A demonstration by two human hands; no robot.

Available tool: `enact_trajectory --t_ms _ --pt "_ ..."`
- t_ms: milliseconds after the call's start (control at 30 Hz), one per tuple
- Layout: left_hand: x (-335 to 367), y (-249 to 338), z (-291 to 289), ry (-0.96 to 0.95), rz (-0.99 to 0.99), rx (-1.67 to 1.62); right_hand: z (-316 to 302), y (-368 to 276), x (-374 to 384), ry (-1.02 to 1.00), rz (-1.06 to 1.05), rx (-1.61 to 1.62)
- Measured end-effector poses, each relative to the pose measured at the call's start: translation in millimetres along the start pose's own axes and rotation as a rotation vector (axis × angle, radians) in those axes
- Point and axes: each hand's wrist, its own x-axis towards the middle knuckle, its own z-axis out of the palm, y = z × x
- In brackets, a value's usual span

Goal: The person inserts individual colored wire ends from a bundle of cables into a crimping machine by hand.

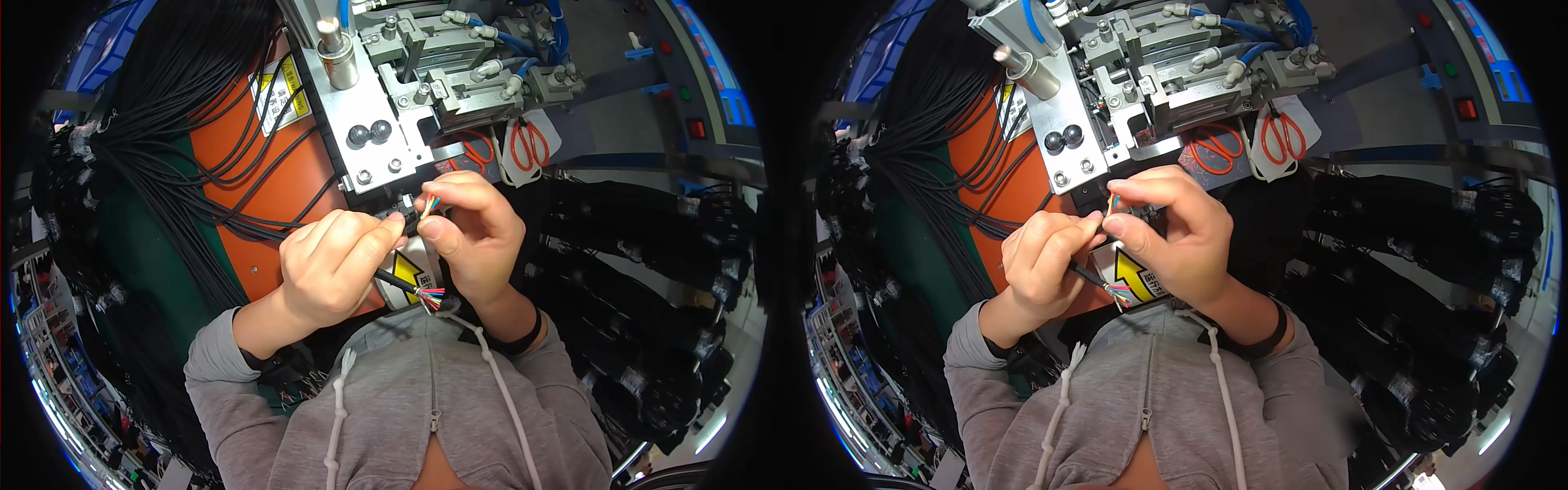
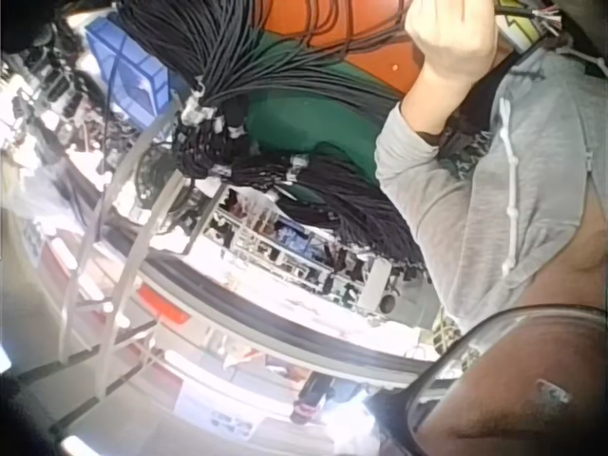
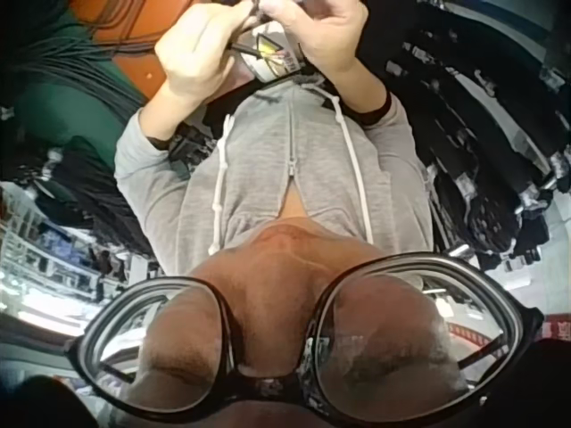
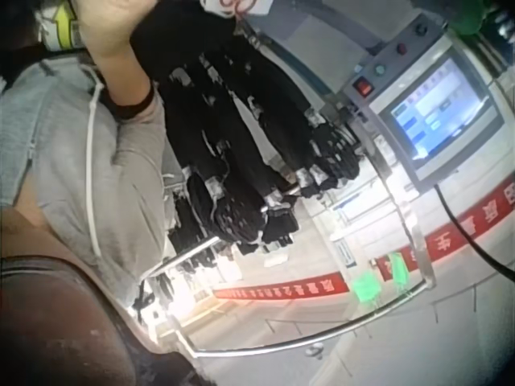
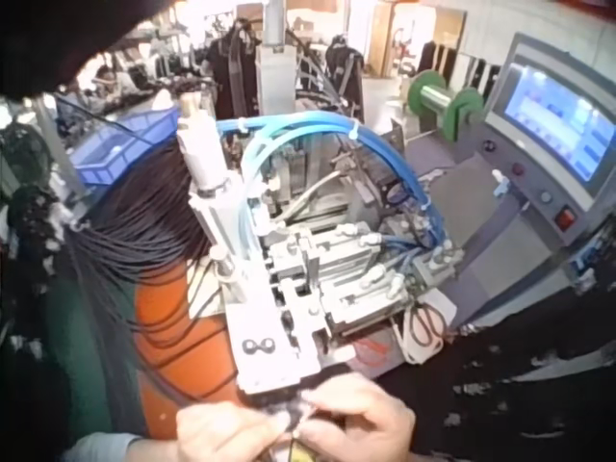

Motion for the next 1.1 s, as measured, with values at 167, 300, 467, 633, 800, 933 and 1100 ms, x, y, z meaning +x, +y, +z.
enact_trajectory --t_ms 167,300,467,633,800,933,1100 --pt "-0.5 -1.8 -1.9 -0.007 0.026 0.023 -17.0 0.4 2.3 -0.223 -0.261 -0.385" --pt "-1.2 -2.2 -1.3 -0.013 0.039 0.033 -7.7 -4.5 1.3 -0.168 0.066 -0.037" --pt "-2.2 -3.0 -3.3 -0.033 0.075 0.040 -6.8 -3.7 0.1 -0.131 0.232 0.215" --pt "-2.0 -3.7 -4.0 -0.004 0.096 0.041 -9.6 -3.4 0.0 -0.189 0.201 0.155" --pt "-3.0 -4.8 -3.5 -0.002 0.114 0.024 -5.9 -4.7 -0.9 -0.094 0.219 0.263" --pt "-3.1 -5.4 -5.1 -0.012 0.130 0.023 -13.1 -2.2 2.0 -0.224 0.128 0.206" --pt "-2.9 -6.4 0.6 -0.027 0.092 0.017 -17.5 -4.5 7.6 -0.263 0.071 0.064"
